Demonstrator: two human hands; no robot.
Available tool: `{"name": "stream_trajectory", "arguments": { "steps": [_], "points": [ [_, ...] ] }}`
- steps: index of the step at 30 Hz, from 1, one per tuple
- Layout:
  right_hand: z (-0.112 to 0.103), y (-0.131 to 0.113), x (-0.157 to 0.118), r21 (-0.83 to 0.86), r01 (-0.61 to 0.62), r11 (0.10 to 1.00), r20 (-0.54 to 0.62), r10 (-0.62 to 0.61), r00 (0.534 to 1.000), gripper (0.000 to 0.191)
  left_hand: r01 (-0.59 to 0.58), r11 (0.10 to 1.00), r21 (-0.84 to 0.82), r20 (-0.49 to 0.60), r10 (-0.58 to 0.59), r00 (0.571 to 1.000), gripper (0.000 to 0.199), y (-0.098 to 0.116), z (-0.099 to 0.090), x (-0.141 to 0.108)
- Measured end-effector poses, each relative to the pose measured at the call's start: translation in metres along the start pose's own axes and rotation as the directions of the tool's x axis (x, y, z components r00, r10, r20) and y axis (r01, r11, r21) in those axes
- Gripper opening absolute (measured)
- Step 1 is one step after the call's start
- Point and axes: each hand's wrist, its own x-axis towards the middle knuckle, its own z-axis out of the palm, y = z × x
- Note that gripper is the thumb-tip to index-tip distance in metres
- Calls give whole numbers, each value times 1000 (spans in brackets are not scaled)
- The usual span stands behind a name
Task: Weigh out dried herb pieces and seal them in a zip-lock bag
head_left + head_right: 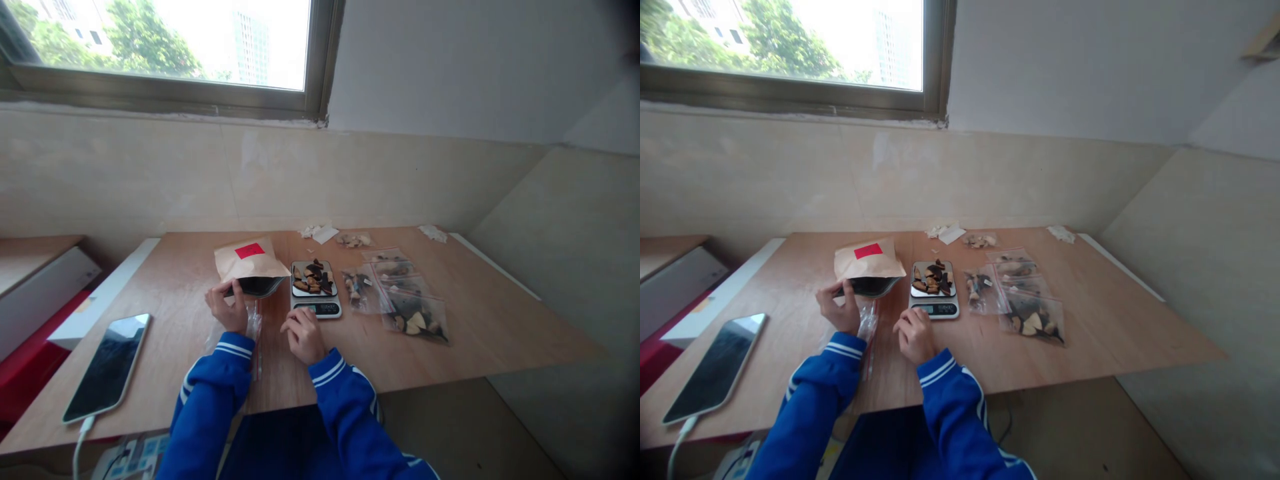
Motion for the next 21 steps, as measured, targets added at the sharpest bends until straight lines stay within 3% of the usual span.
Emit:
{"name": "stream_trajectory", "arguments": {
  "steps": [3, 7, 12, 17, 21],
  "points": [
    [-1, 1, -2, 33, 3, 999, 25, -4, 1000, 25, 15, 1000, 0, -45, -15, 999, 22, 12, -1, 13],
    [1, 3, -5, 122, 94, 988, 110, -107, 988, 21, 2, 1000, 20, -86, -1, 996, 22, 36, 2, 37],
    [2, 4, -6, 187, 101, 977, 102, -122, 987, 19, 66, 998, 15, -135, -64, 989, 17, 61, 11, 73],
    [-2, 4, -5, 192, 35, 981, 123, -59, 991, 21, 82, 996, -20, -134, -84, 987, 13, 56, 25, 111],
    [-2, 4, -5, 197, 17, 980, 112, -39, 993, 23, 99, 993, -68, -111, -106, 988, 24, 42, 30, 129]
  ]
}}
